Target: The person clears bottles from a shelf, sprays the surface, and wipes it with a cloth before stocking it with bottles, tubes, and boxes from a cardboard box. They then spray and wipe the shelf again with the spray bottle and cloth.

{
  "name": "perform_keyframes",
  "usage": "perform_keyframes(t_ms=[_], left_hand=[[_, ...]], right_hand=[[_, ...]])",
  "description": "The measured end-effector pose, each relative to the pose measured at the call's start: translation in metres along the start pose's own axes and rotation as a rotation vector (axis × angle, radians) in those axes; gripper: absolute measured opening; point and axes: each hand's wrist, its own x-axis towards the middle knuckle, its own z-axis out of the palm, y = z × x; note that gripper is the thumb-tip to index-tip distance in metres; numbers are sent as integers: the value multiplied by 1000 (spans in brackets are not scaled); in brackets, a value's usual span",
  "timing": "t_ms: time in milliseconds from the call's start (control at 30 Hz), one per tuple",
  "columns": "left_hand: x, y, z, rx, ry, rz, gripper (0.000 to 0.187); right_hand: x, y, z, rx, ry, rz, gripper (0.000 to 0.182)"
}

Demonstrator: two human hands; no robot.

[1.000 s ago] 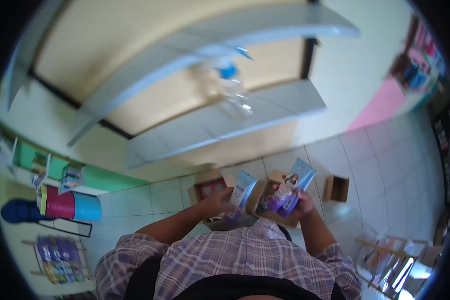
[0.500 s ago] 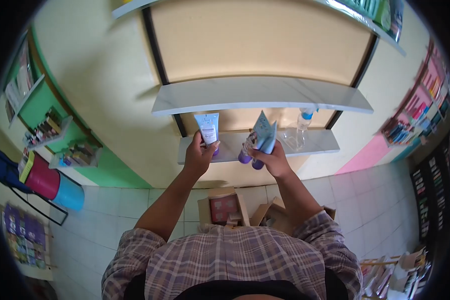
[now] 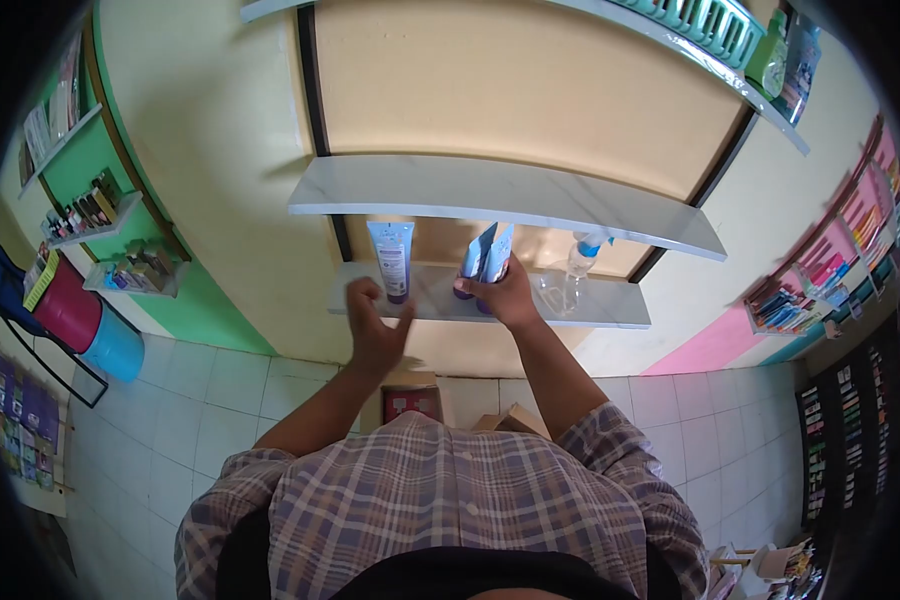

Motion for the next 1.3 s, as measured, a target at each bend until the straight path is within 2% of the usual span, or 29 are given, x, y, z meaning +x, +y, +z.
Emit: perform_keyframes(t_ms=[33, 67, 100, 167, 200, 267, 300, 367, 400, 433, 500, 533, 667, 733, 767, 833, 900, 967, 1133, 1167, 1200, 1233, 1300], left_hand=[[0, 19, -1, -5, -46, 162, 49], [-1, 40, 5, -121, -138, 168, 44], [-1, 56, 14, -120, -137, 170, 44], [2, 75, 26, -399, -332, -74, 47], [2, 70, 31, -390, -320, -71, 47], [4, 51, 41, -272, -92, 120, 48], [7, 51, 36, -265, -72, 123, 48], [10, 51, 24, -224, 140, 291, 52], [13, 42, 19, -182, 158, 208, 67], [14, 33, 14, -180, 163, 214, 67], [23, 23, 4, 190, 224, 108, 86], [24, 12, 4, 171, 120, 24, 101], [29, -1, 9, 178, 40, 2, 94], [34, -8, 11, 178, -70, -166, 82], [35, -12, 10, 177, -75, -177, 82], [35, -18, 4, 53, -82, -202, 70], [35, -28, 2, 17, -83, -190, 70], [39, -34, -3, -94, -162, -179, 72], [42, -17, -9, 95, -186, -172, 65], [44, -12, -13, -14, -191, -267, 65], [46, -9, -15, -125, -195, -361, 65], [45, -21, -11, -123, -191, -364, 65], [43, -45, -6, -425, -174, -348, 67]], right_hand=[[2, 2, -3, -1, 1, -6, 47], [2, 6, -6, -45, -2, -22, 46], [2, 9, -8, -88, -5, -35, 46], [2, 12, -12, -63, 1, -29, 46], [4, 15, -12, -40, 6, -17, 45], [11, 24, -16, -113, 42, -37, 43], [12, 24, -15, -176, 73, -18, 43], [5, 4, -10, -94, 33, 37, 42], [6, 5, -10, -118, 31, 16, 41], [6, 5, -11, -141, 30, -9, 40], [2, 1, -12, -135, 28, 6, 38], [-1, -5, -11, -115, 16, -15, 37], [0, 4, -14, -85, -30, 6, 43], [-3, 5, -18, -91, -49, 33, 46], [-4, 5, -20, -126, -63, 38, 50], [-5, 5, -25, -161, -77, 56, 54], [-6, 7, -31, -264, -28, 145, 57], [-5, 17, -37, -318, -16, 119, 58], [-18, 2, -38, -339, 6, 65, 56], [-19, 4, -40, -338, 0, 67, 56], [-21, 7, -44, -456, 54, -18, 56], [-22, 8, -46, -573, 110, -105, 55], [-25, 9, -49, -625, 143, -86, 53]])
